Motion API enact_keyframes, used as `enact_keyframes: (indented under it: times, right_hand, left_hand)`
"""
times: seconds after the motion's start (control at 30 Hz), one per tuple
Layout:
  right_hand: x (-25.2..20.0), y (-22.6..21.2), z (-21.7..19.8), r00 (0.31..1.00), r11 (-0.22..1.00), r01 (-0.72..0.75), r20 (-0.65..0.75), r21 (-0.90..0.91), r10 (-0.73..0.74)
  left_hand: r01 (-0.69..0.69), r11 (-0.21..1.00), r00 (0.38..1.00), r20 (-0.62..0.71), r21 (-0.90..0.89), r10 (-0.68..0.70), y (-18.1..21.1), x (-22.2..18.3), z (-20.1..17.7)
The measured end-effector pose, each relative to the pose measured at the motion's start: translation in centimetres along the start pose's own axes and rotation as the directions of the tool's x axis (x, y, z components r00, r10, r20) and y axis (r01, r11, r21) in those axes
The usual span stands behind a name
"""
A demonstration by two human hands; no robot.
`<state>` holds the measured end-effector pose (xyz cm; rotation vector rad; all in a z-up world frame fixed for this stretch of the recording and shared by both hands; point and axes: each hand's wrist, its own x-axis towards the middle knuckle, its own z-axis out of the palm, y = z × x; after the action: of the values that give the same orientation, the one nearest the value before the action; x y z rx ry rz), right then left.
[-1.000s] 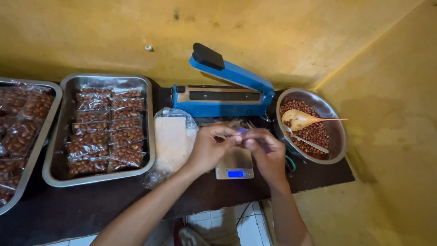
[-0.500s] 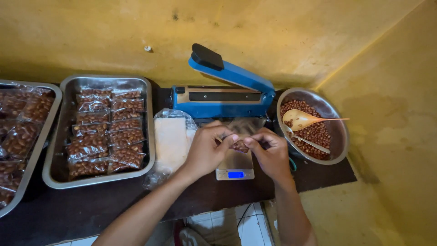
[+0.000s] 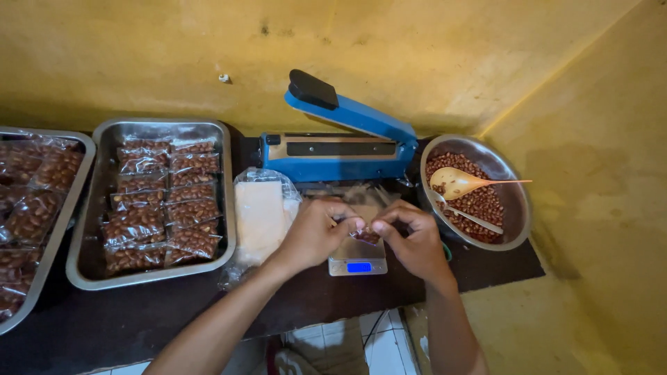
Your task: Filling, weighing, sealing, and trimming small plastic bags of peanuts at a manual packaging station.
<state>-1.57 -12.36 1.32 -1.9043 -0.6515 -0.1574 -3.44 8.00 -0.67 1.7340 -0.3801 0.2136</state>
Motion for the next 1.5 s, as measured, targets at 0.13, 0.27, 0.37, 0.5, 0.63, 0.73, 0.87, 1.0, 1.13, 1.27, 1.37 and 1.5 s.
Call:
enact_keyframes:
  times: [0.13,0.27,0.37,0.5,0.63,0.73,0.87,1.0,1.13,1.27,1.37,1.5]
  right_hand:
    - [0.5,-2.2,-1.6,0.979,0.974,-0.181,0.116,0.136,0.166]
    - [2.5,-4.2,-2.9,0.909,0.966,-0.231,0.327,-0.12,0.258]
    - [3.6,-3.2,-4.2,0.897,0.961,-0.205,0.356,-0.188,0.261]
    - [4.1,-2.9,-4.4,0.899,0.933,-0.177,0.335,-0.315,0.283]
    - [4.4,-3.5,-4.2,0.894,0.959,-0.199,0.362,-0.203,0.263]
    - [4.8,-3.3,-4.3,0.876,0.954,-0.227,0.387,-0.195,0.287]
    - [5.3,-5.8,-4.2,0.84,0.918,-0.207,0.42,-0.337,0.343]
    - [5.2,-5.6,-2.5,0.817,0.893,-0.206,0.432,-0.399,0.381]
    - [5.3,-3.3,-3.1,0.848,0.933,-0.177,0.432,-0.315,0.307]
    - [5.6,0.1,-4.2,0.877,0.975,-0.15,0.434,-0.164,0.208]
    - [5.1,0.7,-3.6,0.896,0.991,-0.128,0.425,-0.026,0.127]
    - [6.2,1.0,-3.2,0.929,0.979,-0.16,0.317,-0.125,0.192]
  left_hand:
    - [-0.121,0.981,0.991,0.073,0.154,0.111,0.9,-0.2,-0.1]
    - [-0.125,0.987,0.992,0.041,0.105,0.121,0.2,-0.2,0.3]
    - [-0.142,0.986,0.987,-0.059,0.089,0.147,-0.1,0.0,-0.2]
    - [-0.161,0.981,0.969,-0.169,0.11,0.178,1.0,-0.9,0.4]
    - [-0.12,0.992,0.988,-0.087,0.049,0.124,-0.8,-0.6,1.2]
    - [0.034,0.985,0.999,-0.035,-0.166,-0.04,-0.8,-0.3,1.4]
    - [0.032,0.988,0.997,-0.062,-0.15,-0.041,-0.3,-0.1,1.3]
    - [-0.108,0.991,0.991,-0.092,-0.078,0.101,0.3,-0.3,1.1]
    - [-0.135,0.991,0.973,-0.185,0.024,0.137,0.3,-0.5,0.6]
    - [-0.204,0.968,0.895,-0.428,-0.144,0.125,0.8,-0.3,-0.2]
    - [-0.223,0.956,0.879,-0.463,-0.192,0.112,1.1,-0.1,-0.9]
    - [-0.167,0.978,0.911,-0.398,-0.125,0.105,1.2,-0.1,-1.2]
